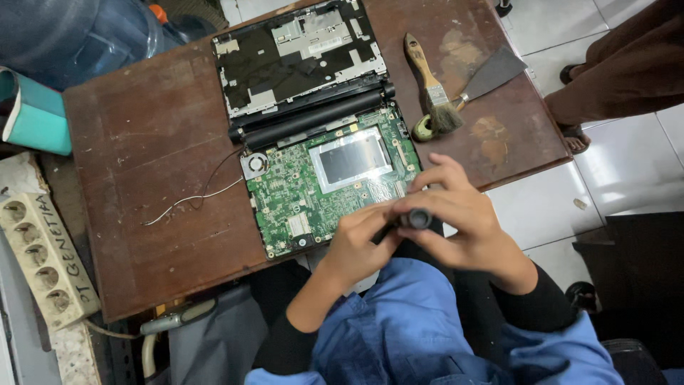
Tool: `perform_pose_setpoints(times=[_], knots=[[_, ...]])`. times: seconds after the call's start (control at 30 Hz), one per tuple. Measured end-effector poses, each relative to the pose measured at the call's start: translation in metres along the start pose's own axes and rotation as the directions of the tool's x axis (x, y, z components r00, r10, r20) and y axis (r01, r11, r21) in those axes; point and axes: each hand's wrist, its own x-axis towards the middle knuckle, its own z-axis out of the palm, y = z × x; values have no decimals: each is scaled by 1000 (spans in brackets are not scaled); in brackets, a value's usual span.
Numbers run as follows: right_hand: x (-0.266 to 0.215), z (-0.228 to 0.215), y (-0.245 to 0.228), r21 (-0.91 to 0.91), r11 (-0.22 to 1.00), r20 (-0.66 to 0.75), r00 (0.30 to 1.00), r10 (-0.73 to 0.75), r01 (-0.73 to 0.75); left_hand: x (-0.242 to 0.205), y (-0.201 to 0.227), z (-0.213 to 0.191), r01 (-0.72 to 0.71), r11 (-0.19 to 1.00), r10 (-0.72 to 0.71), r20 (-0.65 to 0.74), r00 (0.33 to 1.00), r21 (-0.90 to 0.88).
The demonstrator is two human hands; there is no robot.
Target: The person uses a screwdriver to remove screws from a disassembled laptop motherboard. They then use a brush to clean dust from the motherboard and the laptop casing.
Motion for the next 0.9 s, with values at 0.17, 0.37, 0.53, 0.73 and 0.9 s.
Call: perform_pose_setpoints(times=[0.17,0.37,0.53,0.73,0.9], knots=[[-18,15,10,-155,988,-254,967,-17,-23,2,1,-24,2,997,-1,-13,1000,79],[-70,0,40,182,970,-525,818,235,-162,-16,-6,-54,60,985,-36,-142,989,163],[-95,-51,42,458,864,-736,456,501,-210,-30,-3,-86,105,939,-31,-222,975,329],[-102,-59,36,665,701,-564,443,697,-256,-64,-27,-126,250,845,-83,-346,934,473],[-107,-37,51,116,919,-476,791,385,-377,-86,-46,-141,380,725,-254,-290,923,574]])
